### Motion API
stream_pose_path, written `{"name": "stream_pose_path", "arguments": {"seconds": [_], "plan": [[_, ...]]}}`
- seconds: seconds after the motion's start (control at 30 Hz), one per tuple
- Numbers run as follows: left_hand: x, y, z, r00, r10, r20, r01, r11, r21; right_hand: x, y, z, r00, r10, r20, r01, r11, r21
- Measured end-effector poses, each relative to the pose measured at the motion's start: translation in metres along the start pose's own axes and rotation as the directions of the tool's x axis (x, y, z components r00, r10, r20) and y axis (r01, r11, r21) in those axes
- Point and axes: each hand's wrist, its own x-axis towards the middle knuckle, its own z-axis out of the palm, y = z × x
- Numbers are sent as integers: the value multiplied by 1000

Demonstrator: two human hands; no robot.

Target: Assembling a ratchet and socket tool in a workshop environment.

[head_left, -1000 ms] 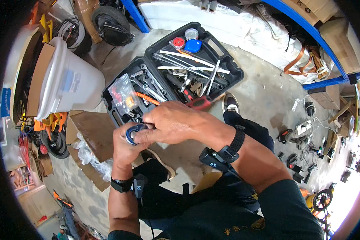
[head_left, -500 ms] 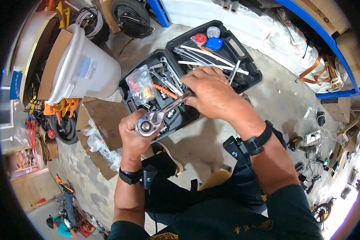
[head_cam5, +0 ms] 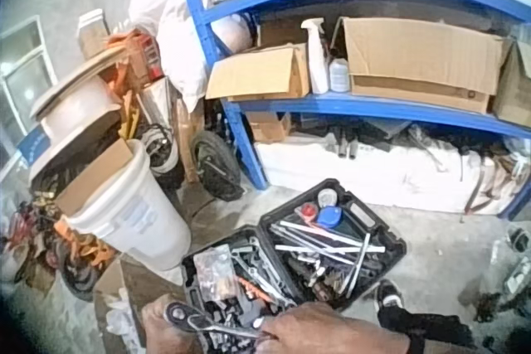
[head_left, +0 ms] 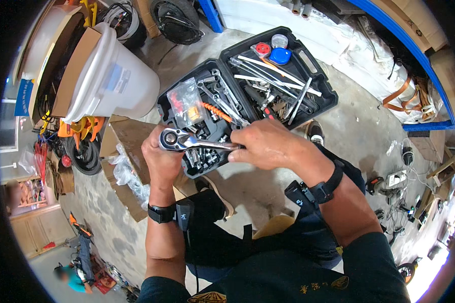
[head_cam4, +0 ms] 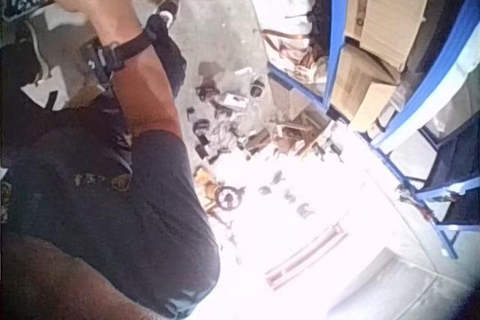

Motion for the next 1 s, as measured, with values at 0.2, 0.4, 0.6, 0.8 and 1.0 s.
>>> {"name": "stream_pose_path", "arguments": {"seconds": [0.2,0.4,0.6,0.8,1.0], "plan": [[-19,8,14,964,-113,242,149,979,-139,0,19,-11,981,20,-191,-51,987,-155],[-30,13,30,963,83,256,-43,987,-158,-2,20,-29,864,215,-455,-308,941,-140],[-31,12,38,886,402,231,-422,906,41,5,28,-28,860,216,-463,-73,949,307],[-39,11,45,870,435,232,-464,881,88,20,31,-21,779,297,-552,243,668,703],[-50,10,58,809,328,487,-395,918,37,18,20,-30,770,380,-513,457,233,858]]}}
